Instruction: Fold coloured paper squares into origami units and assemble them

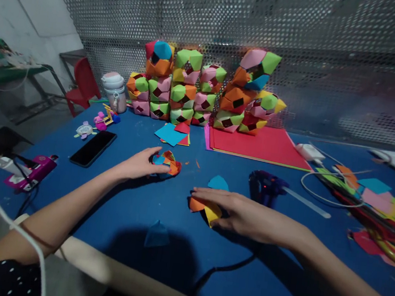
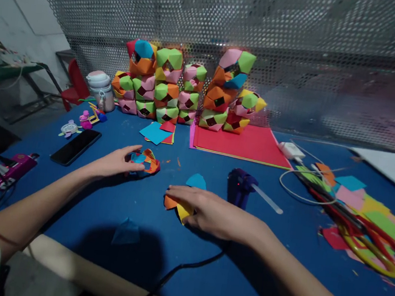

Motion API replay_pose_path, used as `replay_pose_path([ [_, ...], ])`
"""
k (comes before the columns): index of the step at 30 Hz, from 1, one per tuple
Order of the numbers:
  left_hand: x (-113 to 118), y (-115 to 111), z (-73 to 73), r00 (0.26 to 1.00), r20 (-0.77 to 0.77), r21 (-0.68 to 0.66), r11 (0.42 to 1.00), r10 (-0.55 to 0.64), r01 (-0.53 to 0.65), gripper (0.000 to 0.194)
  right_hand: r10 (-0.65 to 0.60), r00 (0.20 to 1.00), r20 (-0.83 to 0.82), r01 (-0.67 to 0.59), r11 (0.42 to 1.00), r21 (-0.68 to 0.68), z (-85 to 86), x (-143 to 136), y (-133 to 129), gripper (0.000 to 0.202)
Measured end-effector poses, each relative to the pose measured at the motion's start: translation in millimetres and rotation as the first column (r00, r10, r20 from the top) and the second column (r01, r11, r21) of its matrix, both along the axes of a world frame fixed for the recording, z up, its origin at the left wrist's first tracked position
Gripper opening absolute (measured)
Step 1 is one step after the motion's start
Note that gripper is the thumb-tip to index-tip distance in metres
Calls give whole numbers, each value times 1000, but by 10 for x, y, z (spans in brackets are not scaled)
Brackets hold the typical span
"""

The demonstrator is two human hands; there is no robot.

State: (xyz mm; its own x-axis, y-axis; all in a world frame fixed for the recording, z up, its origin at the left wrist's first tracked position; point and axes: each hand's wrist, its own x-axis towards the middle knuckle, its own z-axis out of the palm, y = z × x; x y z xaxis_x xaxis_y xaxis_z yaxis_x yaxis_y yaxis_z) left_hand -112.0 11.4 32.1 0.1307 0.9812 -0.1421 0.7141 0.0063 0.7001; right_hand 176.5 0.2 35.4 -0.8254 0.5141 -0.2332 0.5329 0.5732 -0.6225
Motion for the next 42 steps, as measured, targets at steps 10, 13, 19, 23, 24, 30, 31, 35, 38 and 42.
replay_pose_path([
  [10,53,-22,-155,988,-130,203,973,-81,106,93,-10,1000,-13,10,998,62,-72,14,30,73],
  [13,63,-6,-185,987,-146,222,970,-71,103,91,-44,998,-54,48,995,91,-88,-39,20,65],
  [19,27,12,-224,987,-153,280,955,-56,98,92,-22,1000,-6,23,979,204,-82,-54,-10,73],
  [23,72,-12,-247,996,-90,260,964,-28,51,101,82,995,56,-86,993,79,-43,-6,69,77],
  [24,91,-16,-260,997,-80,263,964,-18,39,101,87,995,46,-90,994,59,-39,-5,88,76],
  [30,160,-6,-362,998,-46,355,935,41,-22,90,38,999,-24,-36,997,75,-57,-83,65,65],
  [31,161,-3,-365,998,-34,368,929,48,-32,90,30,999,-21,-28,995,92,-55,-91,48,64],
  [35,136,6,-300,999,6,353,935,36,-35,84,44,998,33,-48,991,123,-29,-62,18,75],
  [38,81,21,-212,1000,29,325,946,-7,-3,74,71,996,49,-75,993,91,-21,-20,51,76],
  [42,8,37,-126,997,0,272,960,-75,72,62,71,997,-11,-70,995,64,-58,-29,101,69],
])
